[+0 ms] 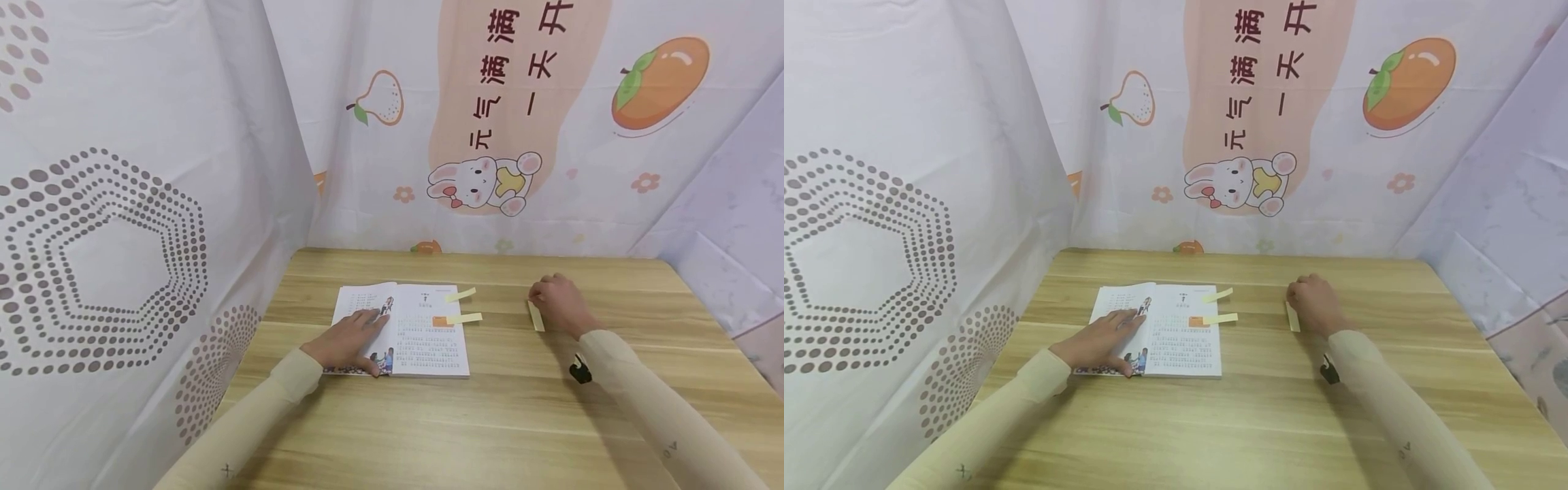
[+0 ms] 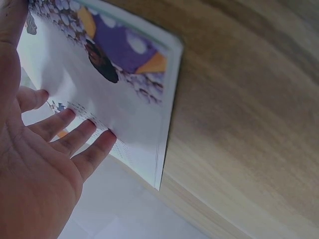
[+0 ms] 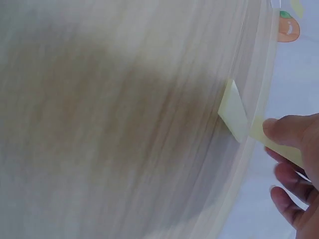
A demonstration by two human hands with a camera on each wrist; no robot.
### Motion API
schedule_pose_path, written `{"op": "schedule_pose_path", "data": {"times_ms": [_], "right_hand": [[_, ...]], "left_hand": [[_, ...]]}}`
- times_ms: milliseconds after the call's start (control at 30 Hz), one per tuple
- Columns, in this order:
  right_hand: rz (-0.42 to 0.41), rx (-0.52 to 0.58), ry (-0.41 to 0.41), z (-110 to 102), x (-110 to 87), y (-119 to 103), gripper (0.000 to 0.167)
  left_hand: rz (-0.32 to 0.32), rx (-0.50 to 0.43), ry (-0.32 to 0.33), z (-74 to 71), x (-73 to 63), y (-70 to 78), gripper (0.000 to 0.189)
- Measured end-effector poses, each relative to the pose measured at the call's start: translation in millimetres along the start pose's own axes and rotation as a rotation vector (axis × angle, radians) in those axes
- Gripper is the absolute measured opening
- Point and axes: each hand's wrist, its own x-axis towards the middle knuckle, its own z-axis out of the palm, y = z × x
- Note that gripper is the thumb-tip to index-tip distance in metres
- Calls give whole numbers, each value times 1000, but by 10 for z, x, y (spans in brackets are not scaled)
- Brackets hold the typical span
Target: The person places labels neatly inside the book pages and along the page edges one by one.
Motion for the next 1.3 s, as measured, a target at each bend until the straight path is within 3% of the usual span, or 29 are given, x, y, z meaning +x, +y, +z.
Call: {"op": "schedule_pose_path", "data": {"times_ms": [333, 633, 900, 1133, 1300], "right_hand": [[-34, 45, 34, 36, -38, -107, 5], [-157, 65, 78, 72, -26, -268, 11], [-213, 99, 105, 86, 1, -458, 17], [-347, 133, 161, 137, -2, -599, 19], [-379, 128, 147, 160, -2, -698, 20]], "left_hand": [[-20, 3, -22, 23, 1, -15, 121], [-15, -2, -12, 35, -13, -20, 120], [-7, 9, -16, 33, 2, -21, 121], [1, 22, -9, 40, 14, -43, 121], [0, 12, -9, 23, 20, -36, 121]]}}
